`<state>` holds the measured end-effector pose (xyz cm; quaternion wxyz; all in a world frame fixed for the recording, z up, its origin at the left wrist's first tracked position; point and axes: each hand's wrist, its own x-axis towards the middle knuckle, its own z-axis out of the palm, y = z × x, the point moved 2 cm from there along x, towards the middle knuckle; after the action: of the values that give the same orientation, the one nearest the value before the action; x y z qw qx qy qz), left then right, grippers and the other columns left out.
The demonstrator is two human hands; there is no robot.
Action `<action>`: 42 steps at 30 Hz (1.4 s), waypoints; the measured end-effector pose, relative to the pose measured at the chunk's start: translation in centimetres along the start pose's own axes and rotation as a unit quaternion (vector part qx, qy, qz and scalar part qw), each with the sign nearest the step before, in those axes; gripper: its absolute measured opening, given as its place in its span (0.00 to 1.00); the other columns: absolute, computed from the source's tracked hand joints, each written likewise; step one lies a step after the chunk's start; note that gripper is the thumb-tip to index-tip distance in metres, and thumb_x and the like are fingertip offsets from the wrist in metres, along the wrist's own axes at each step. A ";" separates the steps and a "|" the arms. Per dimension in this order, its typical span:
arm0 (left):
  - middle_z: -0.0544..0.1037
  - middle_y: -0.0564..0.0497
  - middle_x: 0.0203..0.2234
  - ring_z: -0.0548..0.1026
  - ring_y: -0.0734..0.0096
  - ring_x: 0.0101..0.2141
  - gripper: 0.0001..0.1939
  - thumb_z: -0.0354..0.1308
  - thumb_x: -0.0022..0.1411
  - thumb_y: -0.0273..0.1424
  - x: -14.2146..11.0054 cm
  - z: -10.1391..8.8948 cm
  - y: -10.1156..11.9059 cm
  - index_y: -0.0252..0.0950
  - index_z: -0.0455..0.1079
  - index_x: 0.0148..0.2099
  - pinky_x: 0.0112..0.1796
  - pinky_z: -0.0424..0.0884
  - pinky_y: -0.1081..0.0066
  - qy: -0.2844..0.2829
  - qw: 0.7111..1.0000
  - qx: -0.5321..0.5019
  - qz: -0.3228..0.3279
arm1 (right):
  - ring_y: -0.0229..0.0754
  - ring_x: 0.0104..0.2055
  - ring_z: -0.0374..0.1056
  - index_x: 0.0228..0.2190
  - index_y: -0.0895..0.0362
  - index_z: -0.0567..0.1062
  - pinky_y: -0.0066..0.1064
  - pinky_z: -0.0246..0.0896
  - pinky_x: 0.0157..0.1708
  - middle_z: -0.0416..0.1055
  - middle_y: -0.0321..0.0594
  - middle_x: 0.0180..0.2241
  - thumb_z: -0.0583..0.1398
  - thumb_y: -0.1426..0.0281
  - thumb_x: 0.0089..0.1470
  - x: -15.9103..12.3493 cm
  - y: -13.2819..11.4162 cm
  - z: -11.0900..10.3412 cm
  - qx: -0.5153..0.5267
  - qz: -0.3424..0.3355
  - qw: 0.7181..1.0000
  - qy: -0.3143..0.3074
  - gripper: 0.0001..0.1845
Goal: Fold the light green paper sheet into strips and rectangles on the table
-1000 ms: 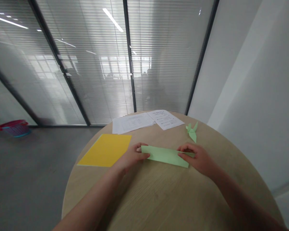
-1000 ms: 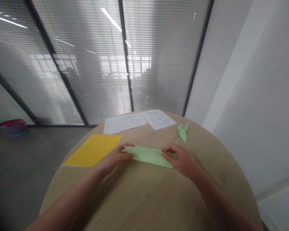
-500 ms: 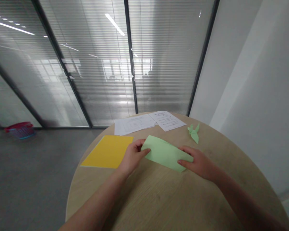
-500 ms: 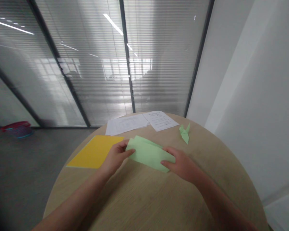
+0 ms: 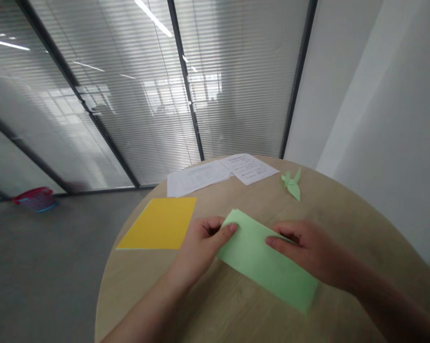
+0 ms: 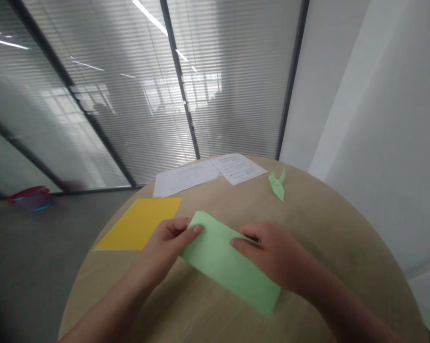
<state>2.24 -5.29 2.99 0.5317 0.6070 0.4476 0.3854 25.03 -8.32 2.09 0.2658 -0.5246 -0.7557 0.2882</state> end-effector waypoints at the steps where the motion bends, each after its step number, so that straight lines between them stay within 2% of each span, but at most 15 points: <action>1: 0.78 0.49 0.23 0.71 0.72 0.23 0.17 0.66 0.56 0.45 -0.2 0.0 0.1 0.34 0.80 0.30 0.26 0.65 0.74 0.002 1.000 0.005 -0.012 | 0.35 0.24 0.61 0.22 0.57 0.72 0.25 0.46 0.21 0.65 0.35 0.20 0.55 0.54 0.63 -0.2 -0.1 0.0 0.024 0.003 1.000 -0.012 0.24; 4: 0.75 0.51 0.20 0.68 0.74 0.21 0.17 0.67 0.54 0.44 -0.7 0.1 0.6 0.34 0.78 0.26 0.23 0.61 0.75 0.009 1.000 0.009 -0.027 | 0.34 0.24 0.61 0.25 0.57 0.75 0.24 0.48 0.20 0.67 0.35 0.21 0.57 0.56 0.61 -0.5 -0.6 0.1 0.074 0.013 0.997 -0.032 0.20; 8: 0.73 0.53 0.17 0.66 0.75 0.20 0.16 0.69 0.51 0.43 -1.0 0.4 0.9 0.35 0.76 0.24 0.22 0.60 0.76 0.016 0.999 -0.004 -0.043 | 0.33 0.21 0.59 0.25 0.55 0.77 0.23 0.49 0.18 0.67 0.34 0.20 0.59 0.57 0.58 -0.6 -1.5 0.0 0.113 0.011 0.993 -0.007 0.17; 12: 0.73 0.53 0.18 0.67 0.76 0.20 0.15 0.70 0.50 0.42 -1.0 0.6 0.9 0.35 0.77 0.24 0.22 0.60 0.76 0.003 0.999 -0.006 -0.052 | 0.31 0.19 0.55 0.20 0.56 0.73 0.22 0.47 0.17 0.63 0.33 0.17 0.59 0.58 0.58 -0.5 -1.7 0.2 0.116 0.009 0.993 0.013 0.20; 20: 0.72 0.54 0.17 0.63 0.78 0.18 0.15 0.69 0.52 0.43 -0.9 0.6 0.8 0.35 0.78 0.26 0.19 0.56 0.77 0.021 0.999 -0.016 -0.045 | 0.33 0.21 0.60 0.23 0.55 0.76 0.23 0.49 0.18 0.67 0.34 0.20 0.58 0.58 0.59 -0.6 -1.3 0.4 0.109 0.020 0.994 -0.018 0.18; 24: 0.73 0.53 0.18 0.64 0.78 0.19 0.14 0.70 0.50 0.42 -0.9 0.7 0.9 0.35 0.78 0.26 0.20 0.57 0.77 0.039 0.998 -0.015 -0.049 | 0.34 0.21 0.60 0.26 0.54 0.78 0.24 0.50 0.19 0.69 0.35 0.20 0.59 0.59 0.58 -0.5 -1.6 0.5 0.119 0.020 0.992 -0.020 0.15; 28: 0.73 0.54 0.18 0.64 0.78 0.19 0.14 0.71 0.48 0.41 -1.0 1.0 0.7 0.35 0.76 0.25 0.20 0.58 0.77 0.047 0.997 -0.028 -0.054 | 0.33 0.21 0.59 0.25 0.55 0.75 0.24 0.48 0.19 0.67 0.34 0.20 0.60 0.56 0.57 -0.4 -1.7 1.0 0.128 0.040 0.991 -0.021 0.18; 32: 0.72 0.54 0.17 0.64 0.78 0.19 0.15 0.70 0.50 0.42 -0.9 1.1 0.5 0.34 0.77 0.27 0.21 0.59 0.77 0.025 0.998 -0.019 -0.058 | 0.32 0.21 0.56 0.21 0.57 0.69 0.24 0.45 0.19 0.60 0.33 0.18 0.59 0.54 0.58 -0.5 -1.5 1.4 0.111 0.073 0.991 -0.032 0.22; 37: 0.74 0.52 0.21 0.65 0.77 0.22 0.19 0.68 0.55 0.47 -0.5 0.2 0.5 0.33 0.80 0.32 0.23 0.60 0.76 0.003 0.998 -0.005 -0.059 | 0.32 0.23 0.57 0.24 0.59 0.72 0.24 0.48 0.21 0.61 0.33 0.21 0.59 0.56 0.58 -0.3 -1.3 1.3 0.121 0.115 0.983 -0.071 0.20; 42: 0.73 0.52 0.21 0.65 0.77 0.23 0.20 0.67 0.57 0.47 -0.6 -0.3 0.9 0.33 0.80 0.32 0.25 0.60 0.76 -0.075 0.995 0.015 -0.063 | 0.32 0.24 0.57 0.26 0.59 0.75 0.24 0.49 0.22 0.63 0.33 0.21 0.59 0.57 0.57 -0.2 -1.3 1.2 0.137 0.122 0.979 -0.092 0.18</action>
<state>1.93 -5.77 3.93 0.5775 0.6128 0.4495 0.2980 23.44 -9.04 2.15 0.2276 -0.5428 -0.6604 0.4663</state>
